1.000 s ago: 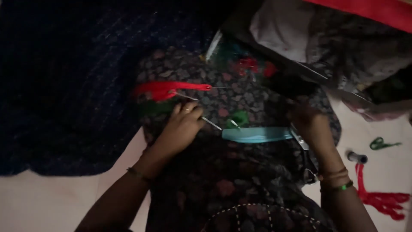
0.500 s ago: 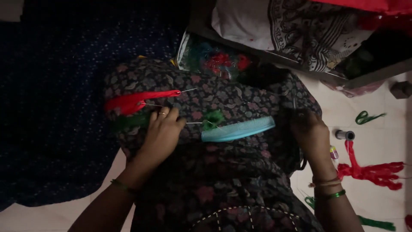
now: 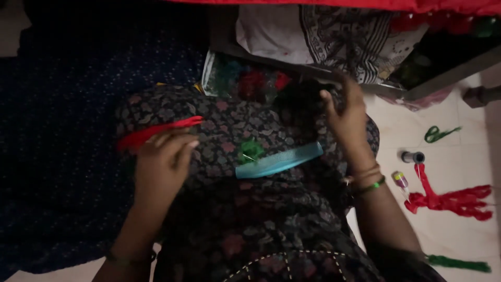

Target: Attaching decorative tassels to the border of a red and gold saree.

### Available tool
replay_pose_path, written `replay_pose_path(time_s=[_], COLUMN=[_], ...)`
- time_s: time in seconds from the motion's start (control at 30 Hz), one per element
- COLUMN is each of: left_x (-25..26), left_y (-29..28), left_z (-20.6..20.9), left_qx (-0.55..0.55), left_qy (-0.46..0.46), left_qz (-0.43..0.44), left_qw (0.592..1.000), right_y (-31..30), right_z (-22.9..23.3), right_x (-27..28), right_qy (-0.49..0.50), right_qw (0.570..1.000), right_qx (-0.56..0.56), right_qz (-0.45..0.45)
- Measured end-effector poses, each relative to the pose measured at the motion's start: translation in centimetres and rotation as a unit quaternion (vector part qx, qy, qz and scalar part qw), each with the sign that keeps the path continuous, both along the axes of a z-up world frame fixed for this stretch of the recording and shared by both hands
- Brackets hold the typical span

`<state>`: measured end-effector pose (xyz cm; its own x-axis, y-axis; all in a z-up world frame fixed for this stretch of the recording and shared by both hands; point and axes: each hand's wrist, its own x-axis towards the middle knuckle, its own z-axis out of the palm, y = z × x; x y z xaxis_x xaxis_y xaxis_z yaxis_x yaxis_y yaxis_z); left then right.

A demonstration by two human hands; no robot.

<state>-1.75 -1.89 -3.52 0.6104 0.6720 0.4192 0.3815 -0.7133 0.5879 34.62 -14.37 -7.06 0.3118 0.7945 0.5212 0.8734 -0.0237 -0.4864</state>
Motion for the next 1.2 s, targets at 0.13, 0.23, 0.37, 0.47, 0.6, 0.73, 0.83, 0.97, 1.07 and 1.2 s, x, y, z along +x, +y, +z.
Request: replay_pose_path(time_s=[0.13, 0.23, 0.37, 0.47, 0.6, 0.73, 0.83, 0.97, 1.07, 1.2], left_x=[-1.8, -1.5, -0.2, 0.3, -0.2, -0.8, -0.6, 0.4, 0.5, 1.6], left_y=[-0.2, -0.1, 0.1, 0.5, 1.1, 1.1, 1.1, 1.5, 2.4, 2.3], left_z=[0.8, 0.2, -1.1, 0.8, 1.7, 1.3, 1.8, 3.1, 1.9, 3.1], left_qx=[-0.085, -0.151, -0.222, -0.185, -0.226, -0.259, -0.253, -0.232, -0.19, -0.215], left_qy=[-0.007, -0.058, -0.165, -0.097, -0.094, -0.181, -0.162, -0.169, -0.198, -0.229], left_qz=[0.123, 0.171, 0.12, 0.159, 0.191, 0.163, 0.18, 0.161, 0.112, 0.083], left_qw=[0.989, 0.972, 0.954, 0.965, 0.95, 0.935, 0.937, 0.944, 0.955, 0.946], right_y=[-2.8, -4.1, -4.8, -5.9, -9.1, -11.8, -13.6, -13.6, -11.4, -12.3], right_z=[-1.4, -1.6, 0.5, 1.8, 2.5, 1.7, -1.1, 0.6, 3.1, -2.7], right_x=[-0.8, -4.2, -5.8, -4.4, 1.3, 3.7, 3.6, 1.4, -1.2, 6.9], right_qy=[0.018, -0.169, -0.228, -0.156, 0.025, 0.082, 0.072, 0.267, 0.22, -0.074], right_qw=[0.959, 0.913, 0.902, 0.883, 0.9, 0.95, 0.952, 0.847, 0.84, 0.925], right_qx=[-0.256, -0.264, -0.278, -0.389, -0.383, -0.295, -0.298, -0.458, -0.488, -0.356], right_qz=[0.121, 0.26, 0.24, 0.213, 0.207, 0.062, 0.019, -0.018, -0.089, -0.112])
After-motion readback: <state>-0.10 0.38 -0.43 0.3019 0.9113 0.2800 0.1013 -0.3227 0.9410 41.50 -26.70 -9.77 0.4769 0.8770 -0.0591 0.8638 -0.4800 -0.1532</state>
